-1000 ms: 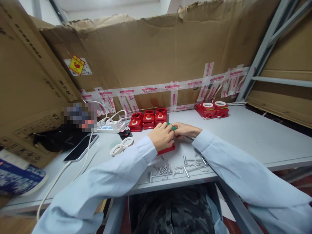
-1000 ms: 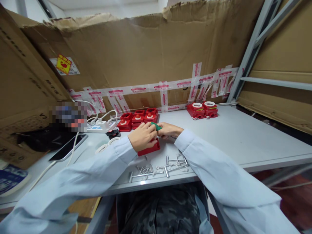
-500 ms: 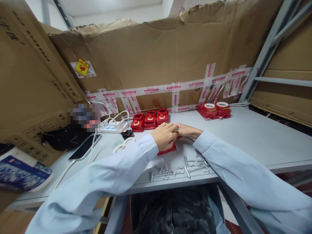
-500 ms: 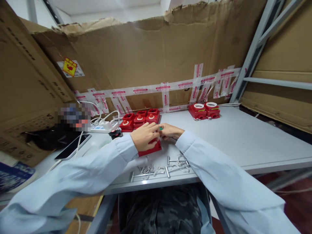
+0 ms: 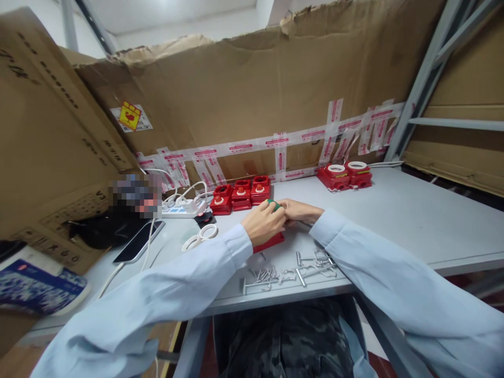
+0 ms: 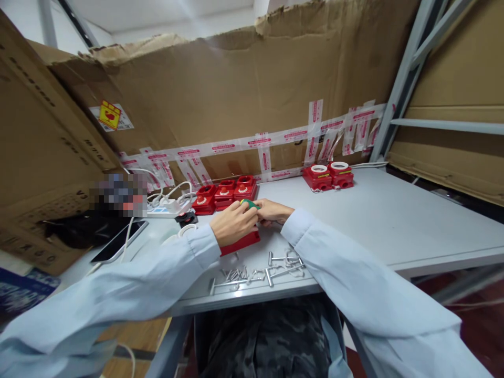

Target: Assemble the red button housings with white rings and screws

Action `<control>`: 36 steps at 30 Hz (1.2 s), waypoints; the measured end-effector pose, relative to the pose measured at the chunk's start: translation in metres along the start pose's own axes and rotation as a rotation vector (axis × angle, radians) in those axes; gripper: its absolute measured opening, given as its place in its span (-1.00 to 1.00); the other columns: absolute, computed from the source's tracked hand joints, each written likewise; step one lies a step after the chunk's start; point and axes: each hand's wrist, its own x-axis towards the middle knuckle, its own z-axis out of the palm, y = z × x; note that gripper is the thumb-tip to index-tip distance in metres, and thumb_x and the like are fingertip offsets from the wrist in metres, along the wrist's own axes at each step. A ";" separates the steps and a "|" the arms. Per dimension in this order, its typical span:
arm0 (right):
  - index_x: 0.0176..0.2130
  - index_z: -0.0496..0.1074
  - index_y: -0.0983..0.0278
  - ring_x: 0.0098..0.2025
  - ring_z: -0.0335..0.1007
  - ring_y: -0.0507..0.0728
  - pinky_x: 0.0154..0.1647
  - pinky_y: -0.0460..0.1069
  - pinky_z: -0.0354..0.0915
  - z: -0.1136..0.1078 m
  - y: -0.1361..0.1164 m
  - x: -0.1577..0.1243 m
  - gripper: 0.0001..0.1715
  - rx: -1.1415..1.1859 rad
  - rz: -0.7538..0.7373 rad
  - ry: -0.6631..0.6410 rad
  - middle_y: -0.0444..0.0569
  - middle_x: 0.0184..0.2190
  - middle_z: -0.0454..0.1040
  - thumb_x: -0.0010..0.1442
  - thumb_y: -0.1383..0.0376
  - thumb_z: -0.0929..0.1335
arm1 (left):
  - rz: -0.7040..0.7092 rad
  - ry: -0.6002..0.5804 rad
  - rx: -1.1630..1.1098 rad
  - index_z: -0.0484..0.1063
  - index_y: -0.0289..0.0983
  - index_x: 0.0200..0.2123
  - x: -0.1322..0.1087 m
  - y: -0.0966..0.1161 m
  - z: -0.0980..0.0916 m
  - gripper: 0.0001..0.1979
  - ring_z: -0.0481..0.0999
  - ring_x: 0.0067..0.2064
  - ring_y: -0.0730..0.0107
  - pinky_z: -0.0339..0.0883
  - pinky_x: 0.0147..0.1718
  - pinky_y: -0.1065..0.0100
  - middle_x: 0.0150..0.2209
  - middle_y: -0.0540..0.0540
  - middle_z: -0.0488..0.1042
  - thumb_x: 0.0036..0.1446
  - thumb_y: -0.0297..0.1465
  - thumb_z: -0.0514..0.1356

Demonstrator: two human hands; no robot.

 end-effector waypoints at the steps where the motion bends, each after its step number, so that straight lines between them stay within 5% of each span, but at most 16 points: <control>1: -0.37 0.29 0.28 -0.78 -0.11 -0.14 -0.79 -0.20 -0.15 0.000 0.000 0.000 -0.76 0.000 0.000 -0.002 -0.35 -0.77 0.13 -0.17 0.42 0.24 | 0.012 0.008 0.001 0.40 -0.38 -0.22 -0.001 -0.001 0.001 -0.73 0.34 -0.18 0.16 0.01 -0.31 0.22 -0.25 -0.21 0.41 0.29 -0.32 -0.01; 9: -0.42 0.27 0.29 -0.76 -0.14 -0.16 -0.79 -0.20 -0.16 0.005 -0.004 -0.005 -0.83 0.006 -0.022 0.014 -0.37 -0.75 0.09 -0.13 0.38 0.33 | -0.072 0.067 -0.117 0.42 -0.27 -0.24 -0.015 -0.016 0.007 -0.65 0.31 -0.15 0.21 0.02 -0.23 0.21 -0.22 -0.16 0.43 0.28 -0.15 -0.02; 17: -0.32 0.26 0.26 -0.76 -0.10 -0.15 -0.81 -0.21 -0.12 0.016 -0.008 -0.014 -0.73 -0.016 -0.056 0.106 -0.38 -0.71 0.09 -0.11 0.42 0.34 | -0.091 0.096 -0.408 0.46 -0.18 -0.17 -0.032 -0.023 0.002 -0.77 0.32 -0.10 0.22 0.06 -0.17 0.20 -0.10 -0.12 0.40 0.16 -0.24 0.12; 30: -0.40 0.22 0.26 -0.76 -0.16 -0.15 -0.78 -0.20 -0.17 0.013 0.000 -0.010 -0.85 0.022 0.002 0.076 -0.38 -0.75 0.03 -0.04 0.44 0.29 | -0.142 -0.124 -0.305 0.43 -0.30 -0.28 -0.015 -0.009 -0.012 -0.83 0.31 -0.12 0.17 0.08 -0.20 0.18 -0.16 -0.17 0.39 0.14 -0.34 0.11; 36: -0.35 0.26 0.27 -0.77 -0.15 -0.16 -0.80 -0.20 -0.18 0.014 -0.004 -0.013 -0.89 0.009 0.001 0.072 -0.37 -0.73 0.07 0.04 0.39 0.31 | -0.249 -0.044 -0.214 0.41 -0.26 -0.14 -0.025 0.005 -0.011 -0.78 0.27 -0.08 0.12 0.06 -0.23 0.17 -0.08 -0.19 0.38 0.26 -0.31 0.04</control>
